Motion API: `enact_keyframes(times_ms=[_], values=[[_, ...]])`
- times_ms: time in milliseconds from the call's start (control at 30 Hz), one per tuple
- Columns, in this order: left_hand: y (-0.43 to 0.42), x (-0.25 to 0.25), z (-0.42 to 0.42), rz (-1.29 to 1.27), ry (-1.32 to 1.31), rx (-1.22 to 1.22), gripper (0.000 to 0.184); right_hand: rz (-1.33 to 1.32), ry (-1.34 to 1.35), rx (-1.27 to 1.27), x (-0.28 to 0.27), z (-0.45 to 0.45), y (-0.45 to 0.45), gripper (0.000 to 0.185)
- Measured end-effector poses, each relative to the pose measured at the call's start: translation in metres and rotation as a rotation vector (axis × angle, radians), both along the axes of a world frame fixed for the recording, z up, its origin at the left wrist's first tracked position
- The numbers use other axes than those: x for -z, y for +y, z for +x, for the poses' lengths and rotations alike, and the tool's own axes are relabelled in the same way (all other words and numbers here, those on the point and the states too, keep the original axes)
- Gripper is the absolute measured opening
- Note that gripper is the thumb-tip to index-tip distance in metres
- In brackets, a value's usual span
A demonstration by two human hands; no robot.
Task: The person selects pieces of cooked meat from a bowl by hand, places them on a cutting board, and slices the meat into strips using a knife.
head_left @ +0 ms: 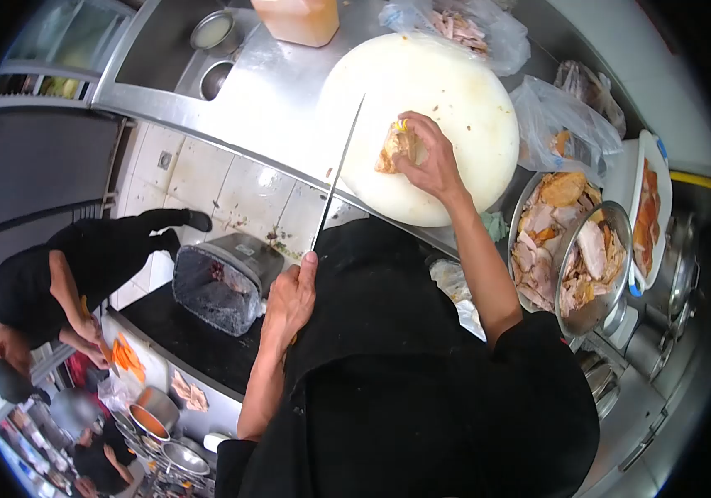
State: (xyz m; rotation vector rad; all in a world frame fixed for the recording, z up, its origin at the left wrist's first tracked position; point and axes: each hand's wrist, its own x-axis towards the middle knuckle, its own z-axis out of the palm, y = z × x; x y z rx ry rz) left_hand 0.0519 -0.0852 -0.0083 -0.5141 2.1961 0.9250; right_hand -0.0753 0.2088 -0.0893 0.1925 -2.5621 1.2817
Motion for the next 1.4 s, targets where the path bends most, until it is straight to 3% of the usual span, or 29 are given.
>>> enact_keyframes(times_ms=[167, 267, 533, 733, 867, 933, 1000, 1067, 1167, 1300, 1400], values=[[0.021, -0.019, -0.001, -0.017, 0.05, -0.037, 0.077, -0.111, -0.099, 0.046, 0.009, 0.006, -0.012, 0.038], [0.041, -0.035, 0.001, -0.072, 0.128, 0.038, 0.073, -0.068, 0.007, 0.156, 0.016, 0.014, -0.02, 0.043], [0.062, -0.046, 0.002, -0.233, 0.13, 0.149, 0.063, -0.195, -0.03, 0.154, 0.021, 0.014, -0.017, 0.045], [0.054, -0.072, 0.016, -0.334, -0.033, 0.193, 0.058, -0.212, -0.066, 0.164, 0.021, 0.012, -0.02, 0.044], [0.06, -0.043, 0.005, -0.34, 0.051, 0.265, 0.055, -0.206, -0.124, 0.161, 0.017, 0.013, -0.02, 0.043], [0.068, -0.023, -0.015, -0.316, 0.096, 0.501, 0.059, -0.226, -0.131, 0.167, 0.013, 0.012, -0.022, 0.041], [0.078, -0.011, -0.036, -0.296, 0.094, 0.488, 0.064, -0.221, -0.142, 0.165, 0.01, 0.015, -0.025, 0.039], [0.091, -0.01, -0.059, -0.266, 0.066, 0.241, 0.07, -0.179, -0.139, 0.171, 0.01, 0.015, -0.022, 0.037], [0.073, -0.022, -0.059, -0.126, 0.077, 0.123, 0.072, -0.275, -0.208, 0.202, 0.013, 0.022, -0.015, 0.035], [0.062, -0.052, -0.054, -0.202, 0.033, 0.074, 0.077, -0.172, 0.058, 0.108, 0.013, 0.011, -0.008, 0.037], [0.057, -0.053, -0.045, -0.219, 0.074, 0.067, 0.077, -0.15, 0.029, 0.051, 0.006, -0.005, -0.015, 0.033]])
